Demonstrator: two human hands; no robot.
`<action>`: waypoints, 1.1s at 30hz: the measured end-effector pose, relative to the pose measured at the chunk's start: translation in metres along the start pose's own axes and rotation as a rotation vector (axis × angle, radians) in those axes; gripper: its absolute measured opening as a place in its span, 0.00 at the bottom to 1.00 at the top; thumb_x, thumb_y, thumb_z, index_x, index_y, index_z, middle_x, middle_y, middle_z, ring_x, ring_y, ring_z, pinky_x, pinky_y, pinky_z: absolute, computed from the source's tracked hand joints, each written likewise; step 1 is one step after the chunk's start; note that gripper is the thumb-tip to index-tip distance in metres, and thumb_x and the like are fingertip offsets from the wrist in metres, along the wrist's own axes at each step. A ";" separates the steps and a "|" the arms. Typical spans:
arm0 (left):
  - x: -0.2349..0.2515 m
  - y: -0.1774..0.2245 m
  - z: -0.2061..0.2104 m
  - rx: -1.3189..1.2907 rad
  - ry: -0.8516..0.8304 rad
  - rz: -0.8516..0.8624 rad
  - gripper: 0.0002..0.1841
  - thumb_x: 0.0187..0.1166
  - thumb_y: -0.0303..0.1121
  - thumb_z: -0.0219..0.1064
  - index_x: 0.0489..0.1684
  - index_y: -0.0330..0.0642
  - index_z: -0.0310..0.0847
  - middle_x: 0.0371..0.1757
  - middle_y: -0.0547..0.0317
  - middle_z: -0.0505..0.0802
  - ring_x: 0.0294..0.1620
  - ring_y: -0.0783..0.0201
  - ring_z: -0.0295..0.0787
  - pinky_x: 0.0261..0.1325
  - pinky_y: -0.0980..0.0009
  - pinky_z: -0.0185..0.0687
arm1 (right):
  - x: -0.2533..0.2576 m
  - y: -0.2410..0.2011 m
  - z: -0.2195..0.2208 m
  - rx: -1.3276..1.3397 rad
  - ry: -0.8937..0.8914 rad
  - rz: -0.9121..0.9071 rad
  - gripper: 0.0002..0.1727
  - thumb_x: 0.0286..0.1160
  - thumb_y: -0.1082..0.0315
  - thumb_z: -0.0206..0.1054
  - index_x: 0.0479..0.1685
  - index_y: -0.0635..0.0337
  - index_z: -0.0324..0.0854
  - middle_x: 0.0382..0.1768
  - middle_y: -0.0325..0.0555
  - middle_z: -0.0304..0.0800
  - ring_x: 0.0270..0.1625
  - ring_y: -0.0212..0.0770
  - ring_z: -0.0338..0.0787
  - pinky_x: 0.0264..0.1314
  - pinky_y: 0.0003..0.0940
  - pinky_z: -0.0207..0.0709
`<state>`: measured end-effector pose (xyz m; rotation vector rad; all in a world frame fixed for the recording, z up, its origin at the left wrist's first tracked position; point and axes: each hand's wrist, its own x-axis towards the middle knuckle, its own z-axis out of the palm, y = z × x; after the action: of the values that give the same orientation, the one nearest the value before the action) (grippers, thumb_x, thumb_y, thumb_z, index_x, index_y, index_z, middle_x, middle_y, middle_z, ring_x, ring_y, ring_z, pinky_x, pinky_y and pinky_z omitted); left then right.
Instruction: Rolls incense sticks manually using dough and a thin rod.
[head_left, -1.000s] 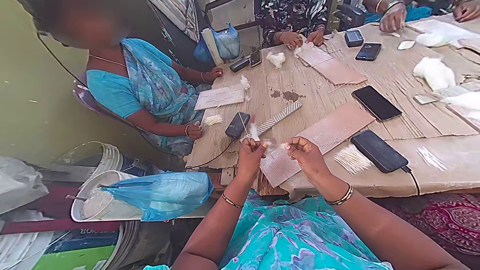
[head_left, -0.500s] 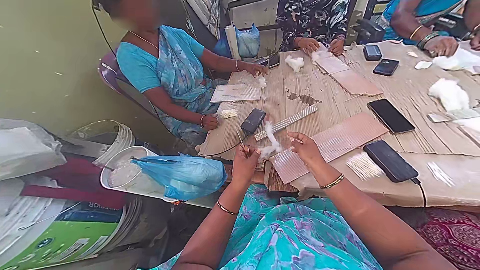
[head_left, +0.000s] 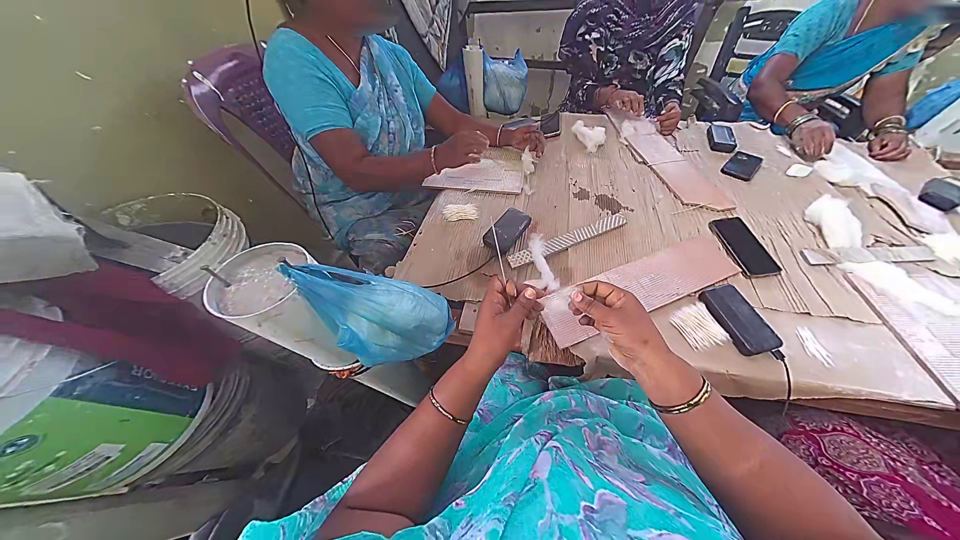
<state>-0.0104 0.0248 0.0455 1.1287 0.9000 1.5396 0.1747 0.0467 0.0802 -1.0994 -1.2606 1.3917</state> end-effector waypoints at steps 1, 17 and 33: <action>-0.003 0.000 -0.001 -0.022 -0.016 -0.013 0.08 0.84 0.21 0.61 0.45 0.43 0.66 0.44 0.58 0.92 0.41 0.66 0.92 0.50 0.68 0.89 | -0.003 0.000 0.001 0.008 0.009 -0.008 0.05 0.80 0.77 0.66 0.38 0.61 0.85 0.31 0.39 0.89 0.34 0.30 0.87 0.40 0.22 0.81; -0.033 0.010 0.010 0.037 -0.137 -0.120 0.17 0.74 0.14 0.68 0.43 0.44 0.62 0.33 0.63 0.90 0.32 0.71 0.88 0.40 0.73 0.86 | -0.038 -0.002 0.001 -0.084 -0.081 0.005 0.04 0.74 0.79 0.71 0.40 0.62 0.85 0.30 0.38 0.87 0.32 0.28 0.85 0.40 0.21 0.80; -0.037 -0.003 0.015 -0.122 -0.114 -0.119 0.18 0.74 0.13 0.67 0.42 0.45 0.63 0.34 0.64 0.89 0.35 0.70 0.89 0.46 0.71 0.88 | -0.048 0.003 0.006 -0.068 0.045 -0.054 0.06 0.72 0.80 0.72 0.42 0.62 0.87 0.30 0.38 0.89 0.32 0.27 0.86 0.39 0.20 0.81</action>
<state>0.0079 -0.0104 0.0391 1.0452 0.7718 1.4001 0.1764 -0.0016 0.0789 -1.1288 -1.3045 1.2854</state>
